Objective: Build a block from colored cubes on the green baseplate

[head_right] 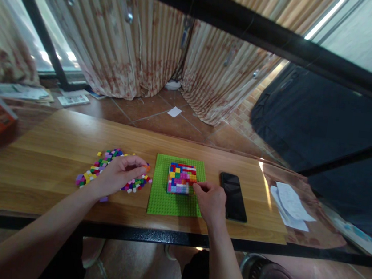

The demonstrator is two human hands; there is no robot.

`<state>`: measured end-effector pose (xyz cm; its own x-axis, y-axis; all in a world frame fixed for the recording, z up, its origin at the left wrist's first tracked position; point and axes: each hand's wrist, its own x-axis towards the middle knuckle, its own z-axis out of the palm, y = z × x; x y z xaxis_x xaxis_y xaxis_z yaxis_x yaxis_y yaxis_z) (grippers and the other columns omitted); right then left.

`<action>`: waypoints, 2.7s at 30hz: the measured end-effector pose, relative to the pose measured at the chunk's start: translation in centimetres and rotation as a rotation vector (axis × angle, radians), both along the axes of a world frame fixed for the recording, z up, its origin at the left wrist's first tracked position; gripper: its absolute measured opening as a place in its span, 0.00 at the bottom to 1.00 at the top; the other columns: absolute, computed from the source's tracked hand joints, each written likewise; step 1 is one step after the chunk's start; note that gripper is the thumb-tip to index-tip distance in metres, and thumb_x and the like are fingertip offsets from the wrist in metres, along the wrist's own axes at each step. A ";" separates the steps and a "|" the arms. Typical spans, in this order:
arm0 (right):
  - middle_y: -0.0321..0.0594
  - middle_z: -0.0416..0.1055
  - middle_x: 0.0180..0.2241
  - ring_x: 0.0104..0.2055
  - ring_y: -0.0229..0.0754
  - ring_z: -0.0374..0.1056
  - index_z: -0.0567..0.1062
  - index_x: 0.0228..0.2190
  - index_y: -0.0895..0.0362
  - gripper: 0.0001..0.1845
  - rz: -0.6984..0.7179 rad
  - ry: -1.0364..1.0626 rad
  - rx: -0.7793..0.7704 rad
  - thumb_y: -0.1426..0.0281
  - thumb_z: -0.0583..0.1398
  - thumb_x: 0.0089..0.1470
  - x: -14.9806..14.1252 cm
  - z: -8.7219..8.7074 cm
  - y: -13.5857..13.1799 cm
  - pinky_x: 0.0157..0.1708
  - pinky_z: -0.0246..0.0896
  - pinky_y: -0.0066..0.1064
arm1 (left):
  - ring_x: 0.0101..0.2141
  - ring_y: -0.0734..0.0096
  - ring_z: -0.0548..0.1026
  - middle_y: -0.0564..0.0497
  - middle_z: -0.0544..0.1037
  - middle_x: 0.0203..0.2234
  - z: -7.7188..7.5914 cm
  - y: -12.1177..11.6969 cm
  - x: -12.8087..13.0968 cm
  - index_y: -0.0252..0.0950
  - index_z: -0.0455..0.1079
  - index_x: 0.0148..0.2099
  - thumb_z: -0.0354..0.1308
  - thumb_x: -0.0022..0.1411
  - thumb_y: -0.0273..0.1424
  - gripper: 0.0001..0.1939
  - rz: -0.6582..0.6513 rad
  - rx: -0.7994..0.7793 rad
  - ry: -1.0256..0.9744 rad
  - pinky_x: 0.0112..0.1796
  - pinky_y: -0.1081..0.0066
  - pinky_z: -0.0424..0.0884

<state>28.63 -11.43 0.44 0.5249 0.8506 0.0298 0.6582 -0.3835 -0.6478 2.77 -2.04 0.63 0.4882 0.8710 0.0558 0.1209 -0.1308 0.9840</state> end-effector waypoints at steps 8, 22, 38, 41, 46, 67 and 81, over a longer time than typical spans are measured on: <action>0.44 0.78 0.29 0.28 0.43 0.72 0.81 0.33 0.59 0.19 -0.006 0.203 0.065 0.56 0.64 0.45 3.0 -0.4 -0.7 0.30 0.65 0.33 | 0.26 0.76 0.69 0.53 0.75 0.25 -0.4 0.4 -0.4 0.33 0.72 0.35 0.59 0.58 0.34 0.09 0.017 0.025 0.002 0.27 0.76 0.65; 0.42 0.74 0.34 0.34 0.41 0.71 0.80 0.30 0.54 0.12 0.312 -0.113 0.200 0.62 0.59 0.54 0.5 0.0 -0.2 0.33 0.65 0.32 | 0.24 0.77 0.67 0.54 0.73 0.23 0.2 0.2 -0.4 0.33 0.72 0.34 0.58 0.58 0.34 0.08 0.031 0.033 0.026 0.27 0.76 0.64; 0.39 0.73 0.26 0.27 0.39 0.67 0.77 0.26 0.56 0.11 0.120 -0.038 0.147 0.60 0.63 0.46 -0.3 -0.1 0.3 0.30 0.61 0.32 | 0.25 0.75 0.68 0.53 0.73 0.23 0.0 0.3 -0.4 0.33 0.72 0.34 0.57 0.59 0.34 0.08 0.025 0.083 0.043 0.28 0.75 0.65; 0.39 0.74 0.24 0.26 0.40 0.68 0.77 0.26 0.57 0.14 0.087 0.066 0.099 0.58 0.64 0.44 -0.1 -0.2 0.4 0.29 0.61 0.32 | 0.25 0.76 0.68 0.53 0.73 0.23 -0.1 0.3 -0.4 0.33 0.72 0.34 0.57 0.59 0.34 0.08 0.026 0.079 0.044 0.28 0.76 0.65; 0.41 0.76 0.25 0.27 0.41 0.69 0.77 0.27 0.58 0.17 0.066 0.268 0.097 0.58 0.66 0.40 0.2 -0.9 0.7 0.29 0.62 0.32 | 0.25 0.76 0.69 0.54 0.73 0.23 -0.2 0.3 -0.4 0.33 0.72 0.34 0.57 0.59 0.34 0.08 0.027 0.076 0.055 0.28 0.76 0.65; 0.42 0.77 0.27 0.29 0.41 0.70 0.78 0.30 0.59 0.19 0.114 0.287 0.097 0.56 0.67 0.40 1.2 -0.4 0.4 0.31 0.63 0.33 | 0.26 0.75 0.71 0.52 0.75 0.25 -0.1 -0.1 0.0 0.33 0.72 0.35 0.56 0.58 0.33 0.08 -0.006 0.030 0.035 0.28 0.75 0.66; 0.41 0.76 0.26 0.29 0.41 0.70 0.79 0.30 0.58 0.18 0.105 0.210 0.086 0.56 0.65 0.43 0.7 -0.4 0.6 0.31 0.63 0.33 | 0.26 0.74 0.71 0.52 0.76 0.25 -0.4 0.0 0.1 0.33 0.72 0.34 0.56 0.58 0.32 0.07 -0.003 0.055 0.055 0.29 0.75 0.66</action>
